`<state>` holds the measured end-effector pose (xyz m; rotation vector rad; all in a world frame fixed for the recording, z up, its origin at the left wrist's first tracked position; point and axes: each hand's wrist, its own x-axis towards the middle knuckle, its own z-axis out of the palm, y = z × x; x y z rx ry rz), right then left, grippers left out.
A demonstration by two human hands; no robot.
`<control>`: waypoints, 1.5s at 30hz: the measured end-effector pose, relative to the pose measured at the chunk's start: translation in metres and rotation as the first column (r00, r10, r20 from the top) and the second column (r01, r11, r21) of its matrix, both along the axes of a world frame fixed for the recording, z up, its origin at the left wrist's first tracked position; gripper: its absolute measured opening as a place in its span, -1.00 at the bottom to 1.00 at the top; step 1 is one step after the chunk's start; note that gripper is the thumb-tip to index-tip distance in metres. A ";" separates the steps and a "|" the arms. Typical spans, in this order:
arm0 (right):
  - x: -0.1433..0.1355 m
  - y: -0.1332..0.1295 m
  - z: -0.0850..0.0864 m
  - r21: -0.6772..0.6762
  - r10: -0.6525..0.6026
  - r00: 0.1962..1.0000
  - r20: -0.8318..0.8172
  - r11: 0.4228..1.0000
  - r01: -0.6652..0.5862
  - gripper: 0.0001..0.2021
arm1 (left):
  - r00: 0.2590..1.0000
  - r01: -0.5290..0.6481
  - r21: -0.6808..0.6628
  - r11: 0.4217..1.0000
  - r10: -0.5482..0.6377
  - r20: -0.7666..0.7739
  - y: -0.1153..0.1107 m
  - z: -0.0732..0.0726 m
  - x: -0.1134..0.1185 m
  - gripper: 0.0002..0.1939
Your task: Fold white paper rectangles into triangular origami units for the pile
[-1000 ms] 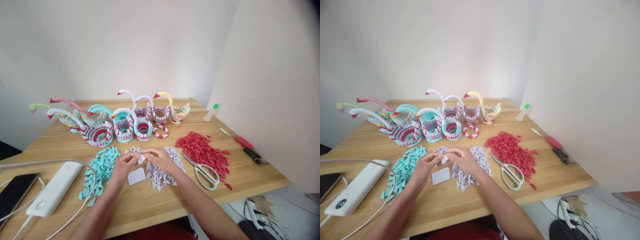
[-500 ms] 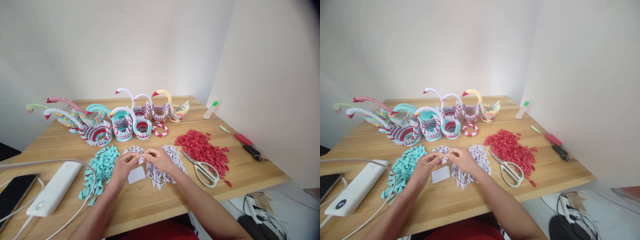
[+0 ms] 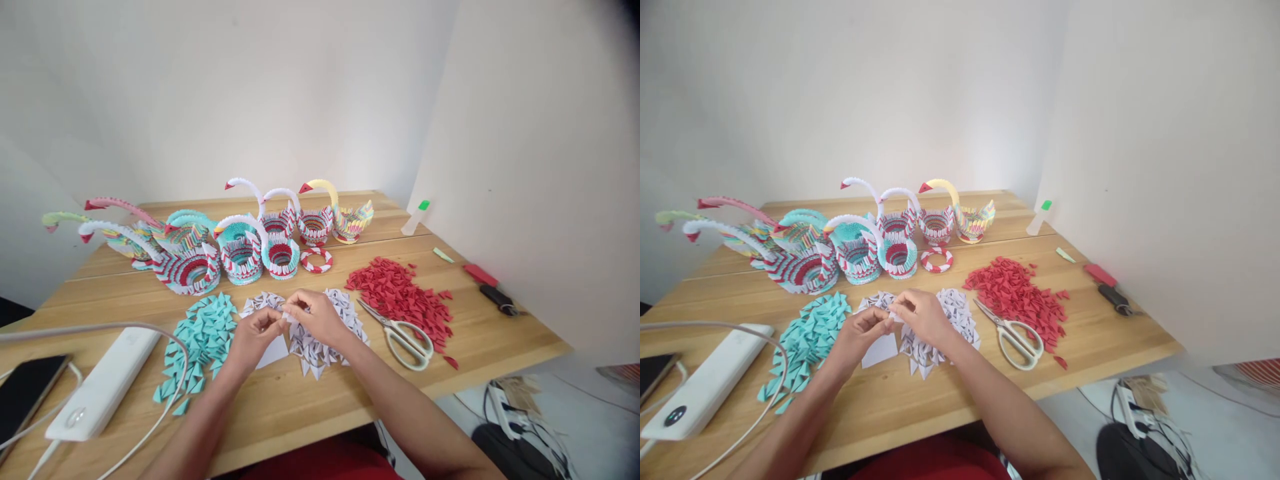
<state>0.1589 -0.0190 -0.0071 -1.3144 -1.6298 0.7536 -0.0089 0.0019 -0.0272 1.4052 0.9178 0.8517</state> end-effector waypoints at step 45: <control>0.001 0.001 -0.003 -0.085 0.009 0.981 -0.196 0.996 -0.026 -0.92 | 0.966 -0.143 0.285 0.948 0.196 -0.170 -0.002 0.007 -0.003 -0.77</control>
